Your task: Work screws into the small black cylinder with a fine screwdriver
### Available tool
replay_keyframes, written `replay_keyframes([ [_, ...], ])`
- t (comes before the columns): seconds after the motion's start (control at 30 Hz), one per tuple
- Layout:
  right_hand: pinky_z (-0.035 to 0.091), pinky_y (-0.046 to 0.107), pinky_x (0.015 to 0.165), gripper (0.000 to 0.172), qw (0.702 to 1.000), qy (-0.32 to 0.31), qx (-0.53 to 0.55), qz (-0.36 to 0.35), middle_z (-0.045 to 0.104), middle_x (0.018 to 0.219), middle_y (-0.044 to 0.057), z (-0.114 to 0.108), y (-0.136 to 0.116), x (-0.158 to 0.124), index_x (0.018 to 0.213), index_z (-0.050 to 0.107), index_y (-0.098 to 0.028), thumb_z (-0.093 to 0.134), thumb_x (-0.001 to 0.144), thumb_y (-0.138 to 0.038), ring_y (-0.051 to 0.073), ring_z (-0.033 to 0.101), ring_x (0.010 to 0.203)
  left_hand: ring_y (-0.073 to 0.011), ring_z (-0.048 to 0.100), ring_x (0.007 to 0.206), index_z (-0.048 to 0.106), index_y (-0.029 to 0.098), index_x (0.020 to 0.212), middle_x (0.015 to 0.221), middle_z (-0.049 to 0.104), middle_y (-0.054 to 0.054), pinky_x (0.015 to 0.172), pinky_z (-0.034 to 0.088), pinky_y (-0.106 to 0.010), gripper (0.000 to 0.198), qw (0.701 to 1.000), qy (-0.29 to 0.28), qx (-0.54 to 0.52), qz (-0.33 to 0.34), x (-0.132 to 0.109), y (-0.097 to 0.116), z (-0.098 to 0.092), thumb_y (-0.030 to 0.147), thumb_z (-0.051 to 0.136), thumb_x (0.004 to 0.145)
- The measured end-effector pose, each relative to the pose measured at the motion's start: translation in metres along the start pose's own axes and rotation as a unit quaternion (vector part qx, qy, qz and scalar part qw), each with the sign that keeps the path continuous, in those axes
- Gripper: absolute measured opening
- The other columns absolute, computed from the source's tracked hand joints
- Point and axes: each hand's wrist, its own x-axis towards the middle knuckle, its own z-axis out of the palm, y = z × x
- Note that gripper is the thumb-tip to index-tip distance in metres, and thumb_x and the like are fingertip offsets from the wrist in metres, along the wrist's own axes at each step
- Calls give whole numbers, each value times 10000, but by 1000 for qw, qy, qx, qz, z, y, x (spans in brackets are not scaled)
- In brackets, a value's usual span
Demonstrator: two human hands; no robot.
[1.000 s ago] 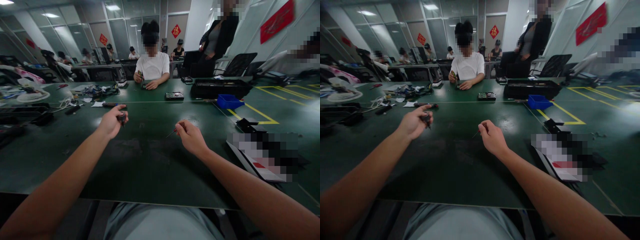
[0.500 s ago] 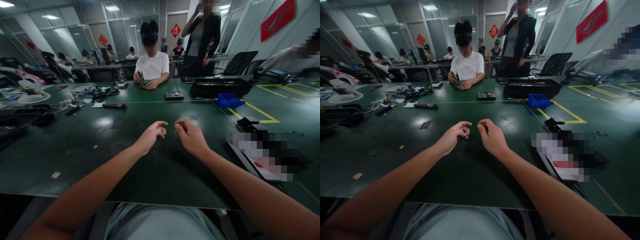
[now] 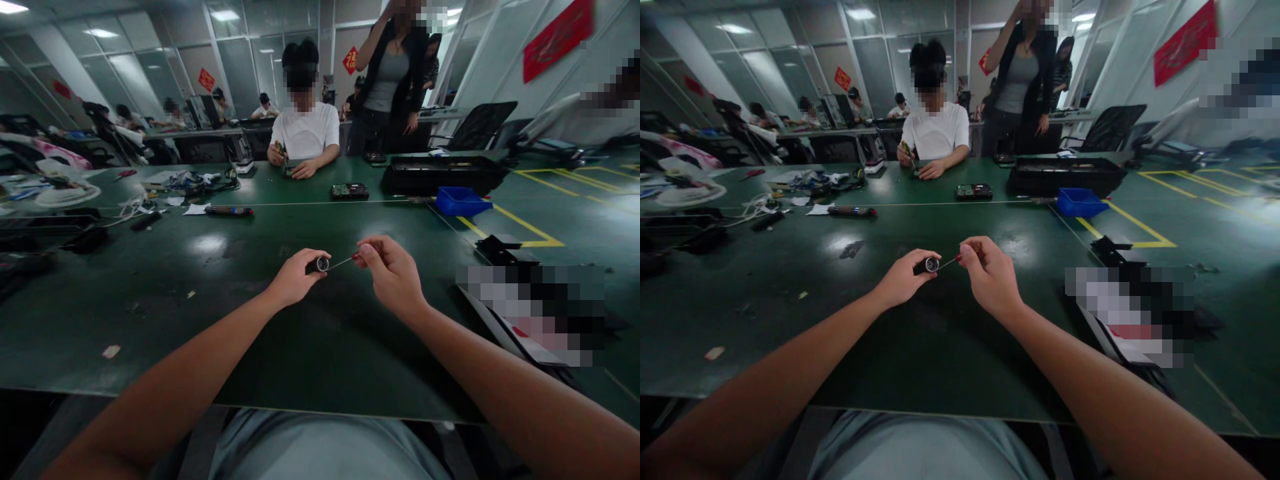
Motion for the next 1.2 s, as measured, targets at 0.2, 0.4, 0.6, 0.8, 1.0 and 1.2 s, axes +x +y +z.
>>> replay_keyframes([
  [0.2, 559, 383, 765, 217, 999, 0, 32, 7, 743, 876, 51, 2, 4, 0, 1045, 627, -212, 548, 957, -392, 199, 715, 813, -230, 589, 1181, 639, 218, 1229, 1252, 660, -52, 1061, 436, -406, 396, 1000, 19, 0, -23, 0, -5, 1, 178, 716, 842],
  [0.4, 556, 384, 766, 204, 1000, -1, 12, 12, 736, 879, 55, 2, 5, 0, 1019, 617, -204, 522, 971, -378, 202, 716, 819, -231, 584, 1209, 642, 260, 1251, 1273, 663, -30, 1085, 415, -431, 387, 1000, 12, -8, -12, -1, -6, 0, 228, 703, 870],
  [0.6, 494, 316, 638, 245, 999, 0, -47, 10, 729, 788, 29, -1, 2, 2, 934, 648, -207, 562, 950, -436, 171, 674, 688, -236, 580, 1219, 634, 285, 1278, 1291, 659, -20, 1091, 406, -450, 408, 1000, 4, 1, -12, -2, -8, -1, 254, 705, 877],
  [0.8, 371, 274, 503, 337, 989, 16, -144, -35, 617, 574, -16, -5, -3, 4, 692, 596, -209, 639, 893, -476, 124, 519, 495, -236, 610, 1137, 646, 296, 1260, 1210, 690, -22, 1024, 446, -440, 402, 1000, 4, 23, 11, -2, -8, -1, 266, 721, 867],
  [1.0, 497, 318, 671, 125, 986, -25, -115, -116, 716, 828, 43, -3, -6, -1, 960, 649, -195, 591, 925, -300, 178, 669, 735, -236, 625, 1097, 652, 298, 1258, 1168, 703, -29, 993, 461, -424, 409, 999, 10, 33, 19, -2, -11, 0, 279, 732, 858],
  [1.2, 517, 345, 747, 140, 983, -61, -109, -132, 709, 908, 62, -5, -8, -1, 1012, 638, -193, 529, 930, -225, 193, 672, 816, -236, 617, 1126, 651, 294, 1257, 1207, 694, -28, 1013, 451, -430, 400, 999, 8, 27, 16, -2, -9, 0, 268, 722, 865],
])
